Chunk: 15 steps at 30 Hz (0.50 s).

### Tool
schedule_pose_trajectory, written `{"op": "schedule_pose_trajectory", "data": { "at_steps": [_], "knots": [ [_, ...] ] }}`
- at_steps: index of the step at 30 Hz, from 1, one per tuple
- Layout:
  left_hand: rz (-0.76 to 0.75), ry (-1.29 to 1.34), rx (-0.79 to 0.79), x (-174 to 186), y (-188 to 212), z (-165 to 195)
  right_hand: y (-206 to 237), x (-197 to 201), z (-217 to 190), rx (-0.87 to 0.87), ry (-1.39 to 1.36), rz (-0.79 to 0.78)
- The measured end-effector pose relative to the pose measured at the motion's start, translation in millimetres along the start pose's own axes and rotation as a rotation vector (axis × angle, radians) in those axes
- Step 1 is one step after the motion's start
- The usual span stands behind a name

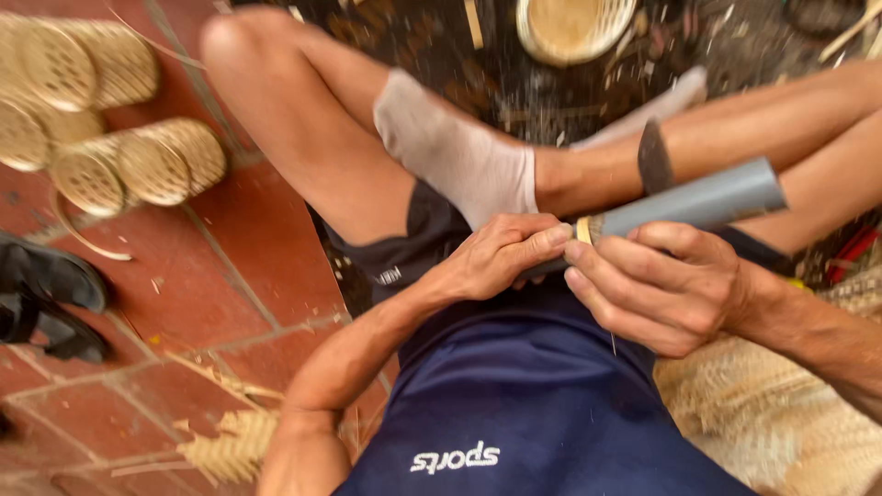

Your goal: The person sits on the floor assembling woven bamboo basket bodies. They fit a round woven bamboo base disc into the open end of a perforated woven cylinder, press the rim to seat it, bend a thin bamboo strip around a gray PVC pipe to curve it, apply glue from a squeeze bottle to the base rim, and press the strip in place around the joint.

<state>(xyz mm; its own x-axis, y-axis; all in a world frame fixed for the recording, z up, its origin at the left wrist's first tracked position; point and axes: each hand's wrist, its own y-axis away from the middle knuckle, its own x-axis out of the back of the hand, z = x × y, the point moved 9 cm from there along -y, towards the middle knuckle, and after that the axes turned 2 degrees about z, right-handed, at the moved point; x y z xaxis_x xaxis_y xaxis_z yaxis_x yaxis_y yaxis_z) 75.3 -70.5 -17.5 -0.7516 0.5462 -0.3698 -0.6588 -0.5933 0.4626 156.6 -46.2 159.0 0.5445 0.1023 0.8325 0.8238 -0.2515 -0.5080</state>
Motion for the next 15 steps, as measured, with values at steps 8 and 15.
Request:
{"op": "schedule_pose_trajectory", "data": {
  "at_steps": [8,15],
  "knots": [
    [-0.519,0.617,0.229,-54,21,-43,-6,0,-30,0.301,0.0,-0.018],
    [-0.596,0.75,0.232,-55,18,-17,-30,-1,-22,0.219,-0.003,-0.069]
  ]
}}
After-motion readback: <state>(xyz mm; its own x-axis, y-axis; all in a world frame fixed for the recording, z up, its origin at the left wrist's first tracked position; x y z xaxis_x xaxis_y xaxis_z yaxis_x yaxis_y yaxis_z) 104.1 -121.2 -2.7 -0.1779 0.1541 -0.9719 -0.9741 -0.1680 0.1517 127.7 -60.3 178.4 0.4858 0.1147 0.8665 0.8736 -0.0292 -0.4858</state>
